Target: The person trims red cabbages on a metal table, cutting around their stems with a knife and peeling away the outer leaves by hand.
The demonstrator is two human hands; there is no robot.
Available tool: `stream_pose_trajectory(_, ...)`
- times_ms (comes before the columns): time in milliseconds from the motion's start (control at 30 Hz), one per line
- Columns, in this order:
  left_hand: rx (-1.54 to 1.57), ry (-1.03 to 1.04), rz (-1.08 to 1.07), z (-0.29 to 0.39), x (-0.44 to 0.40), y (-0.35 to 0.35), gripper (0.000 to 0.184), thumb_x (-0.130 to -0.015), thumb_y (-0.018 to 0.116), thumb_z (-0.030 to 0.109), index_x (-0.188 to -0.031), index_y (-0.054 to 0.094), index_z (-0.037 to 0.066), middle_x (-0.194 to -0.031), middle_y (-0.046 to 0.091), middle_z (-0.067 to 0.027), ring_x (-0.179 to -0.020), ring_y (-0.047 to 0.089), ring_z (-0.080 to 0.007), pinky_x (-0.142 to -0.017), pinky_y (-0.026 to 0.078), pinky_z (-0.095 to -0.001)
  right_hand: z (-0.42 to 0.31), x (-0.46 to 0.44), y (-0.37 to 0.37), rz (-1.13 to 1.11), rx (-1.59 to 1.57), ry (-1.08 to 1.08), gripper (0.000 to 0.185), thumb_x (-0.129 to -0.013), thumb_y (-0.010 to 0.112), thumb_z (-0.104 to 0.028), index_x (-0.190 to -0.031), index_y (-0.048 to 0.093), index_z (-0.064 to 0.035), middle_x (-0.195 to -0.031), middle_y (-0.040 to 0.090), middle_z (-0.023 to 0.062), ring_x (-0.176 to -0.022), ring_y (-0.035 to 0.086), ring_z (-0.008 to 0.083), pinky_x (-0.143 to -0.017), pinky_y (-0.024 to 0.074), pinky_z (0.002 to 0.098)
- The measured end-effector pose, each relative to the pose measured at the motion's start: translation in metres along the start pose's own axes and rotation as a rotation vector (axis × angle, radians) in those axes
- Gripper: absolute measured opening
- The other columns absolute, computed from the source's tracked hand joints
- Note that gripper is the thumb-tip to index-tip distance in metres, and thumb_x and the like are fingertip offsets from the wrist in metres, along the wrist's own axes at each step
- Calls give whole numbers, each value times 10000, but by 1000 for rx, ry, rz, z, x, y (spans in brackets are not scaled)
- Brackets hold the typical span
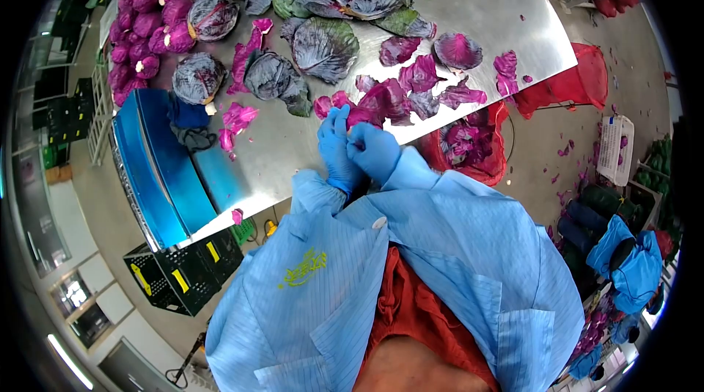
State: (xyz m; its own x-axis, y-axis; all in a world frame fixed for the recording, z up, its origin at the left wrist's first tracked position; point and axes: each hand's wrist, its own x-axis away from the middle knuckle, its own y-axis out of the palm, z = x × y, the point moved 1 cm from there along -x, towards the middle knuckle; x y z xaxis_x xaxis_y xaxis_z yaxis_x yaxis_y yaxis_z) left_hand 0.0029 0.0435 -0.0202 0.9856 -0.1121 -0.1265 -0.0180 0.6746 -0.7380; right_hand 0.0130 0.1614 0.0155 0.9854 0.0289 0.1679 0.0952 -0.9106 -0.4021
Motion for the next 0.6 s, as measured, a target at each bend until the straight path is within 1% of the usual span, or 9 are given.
stream_pose_trajectory(67, -65, 43, -6, 0, 1, 0, 853, -620, 806, 241, -1359, 421, 59, -1304, 472, -227, -1206, 446, -384, -1012, 370, -456, -6, 8, -1, -11, -74, -33, 240, -820, 719, -219, -937, 586, -59, -806, 653, 130, -700, 656, 231, -672, 522, 336)
stream_pose_trajectory(100, -96, 64, -7, 4, 0, -1, 893, -592, 831, 239, -1362, 416, 59, -1300, 475, -227, -1207, 448, -381, -1009, 376, -454, 4, 8, -1, 82, -200, -96, 237, -849, 701, -207, -988, 603, -41, -835, 661, 96, -755, 645, 166, -706, 514, 307)
stream_pose_trajectory(200, 138, 9, -142, 23, -4, -27, 1055, -481, 898, 237, -1382, 381, 48, -1283, 488, -221, -1206, 449, -387, -1002, 383, -451, 32, -9, -21, 249, -477, 56, 290, -838, 693, -234, -1025, 626, -23, -806, 633, 138, -735, 628, 215, -683, 501, 344)
stream_pose_trajectory(233, 213, -6, -159, 16, -2, -22, 1147, -411, 932, 280, -1377, 364, 36, -1301, 469, -216, -1227, 434, -398, -1032, 367, -455, 43, -15, -28, 247, -373, 94, 344, -834, 703, -250, -1068, 626, -10, -815, 637, 132, -733, 615, 192, -691, 498, 334)
stream_pose_trajectory(367, 234, 226, -119, 2, 0, -24, 1110, -449, 927, 339, -1361, 376, 29, -1383, 382, -202, -1280, 400, -371, -1091, 315, -429, 73, -27, -30, 39, -337, 233, 438, -883, 676, -292, -1201, 602, 1, -945, 673, 87, -759, 603, 121, -671, 491, 271)
stream_pose_trajectory(433, 227, 149, -109, 3, 3, -23, 1089, -474, 920, 341, -1361, 375, 23, -1402, 357, -198, -1276, 401, -367, -1096, 309, -428, 76, -28, -27, -69, -262, 296, 401, -906, 654, -311, -1166, 619, -7, -969, 689, 48, -641, 589, 96, -556, 481, 253)
stream_pose_trajectory(533, 297, -14, -135, -3, 7, -22, 1107, -515, 917, 325, -1392, 317, 12, -1413, 320, -210, -1289, 376, -359, -1095, 312, -423, 78, -28, -12, 131, -345, 81, 374, -906, 655, -320, -1119, 632, -14, -954, 693, 47, -549, 550, 84, -477, 443, 244)
stream_pose_trajectory(567, 332, -78, -154, -7, 10, -20, 1122, -530, 917, 316, -1407, 288, 8, -1413, 308, -217, -1296, 363, -356, -1093, 315, -420, 78, -20, -16, 9, -466, 391, 364, -908, 652, -318, -1114, 630, -18, -889, 681, 47, -512, 526, 83, -446, 417, 241)
stream_pose_trajectory(600, 424, -162, -121, -13, 15, -15, 1122, -541, 915, 305, -1415, 277, 7, -1406, 316, -211, -1290, 368, -346, -1090, 319, -413, 70, -17, -17, 19, -479, 381, 362, -908, 651, -319, -1110, 631, -20, -859, 668, 45, -494, 518, 87, -434, 413, 244)
